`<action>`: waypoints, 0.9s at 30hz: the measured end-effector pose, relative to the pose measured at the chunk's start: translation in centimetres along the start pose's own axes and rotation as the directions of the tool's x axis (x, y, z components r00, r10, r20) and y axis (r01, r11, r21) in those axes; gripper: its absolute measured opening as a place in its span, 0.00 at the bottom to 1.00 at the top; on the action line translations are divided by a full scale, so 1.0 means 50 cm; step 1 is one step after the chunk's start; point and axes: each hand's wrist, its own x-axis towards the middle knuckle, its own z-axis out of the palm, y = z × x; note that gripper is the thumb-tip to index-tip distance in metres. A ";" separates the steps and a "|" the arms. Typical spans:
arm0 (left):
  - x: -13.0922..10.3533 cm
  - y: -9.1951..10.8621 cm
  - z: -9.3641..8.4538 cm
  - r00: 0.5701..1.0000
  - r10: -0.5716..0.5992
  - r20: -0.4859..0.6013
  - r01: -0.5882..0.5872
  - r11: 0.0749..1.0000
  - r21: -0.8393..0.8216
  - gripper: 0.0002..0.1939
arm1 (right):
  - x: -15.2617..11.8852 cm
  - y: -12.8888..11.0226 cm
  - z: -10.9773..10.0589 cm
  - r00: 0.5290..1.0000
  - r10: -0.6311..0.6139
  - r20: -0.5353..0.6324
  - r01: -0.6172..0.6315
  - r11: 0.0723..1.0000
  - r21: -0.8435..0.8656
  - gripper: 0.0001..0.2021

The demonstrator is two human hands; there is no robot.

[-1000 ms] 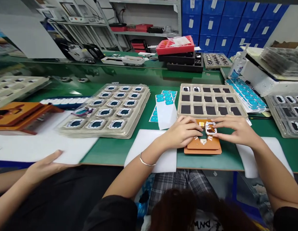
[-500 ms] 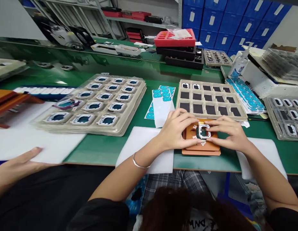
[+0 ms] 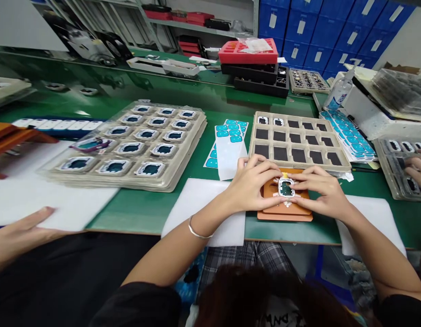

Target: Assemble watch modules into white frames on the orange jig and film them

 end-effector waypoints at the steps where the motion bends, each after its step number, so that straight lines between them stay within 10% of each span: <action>1: 0.000 -0.001 0.000 1.000 0.002 0.012 -0.002 1.000 0.004 0.26 | -0.001 0.001 0.001 1.000 -0.007 0.004 0.007 1.000 -0.003 0.07; 12: 0.002 -0.012 0.019 0.998 -0.024 0.059 0.035 0.983 -0.179 0.29 | -0.003 0.016 0.010 0.999 -0.034 -0.030 0.034 0.999 0.005 0.10; 18: 0.006 -0.006 0.024 0.989 0.055 0.139 -0.033 0.987 -0.156 0.37 | -0.014 0.041 0.021 0.992 0.127 0.009 -0.124 0.945 0.301 0.22; 27: 0.005 -0.015 0.031 0.983 0.116 -0.145 -0.128 0.989 -0.075 0.30 | 0.002 0.037 0.009 0.993 -0.004 0.117 -0.052 0.882 0.468 0.10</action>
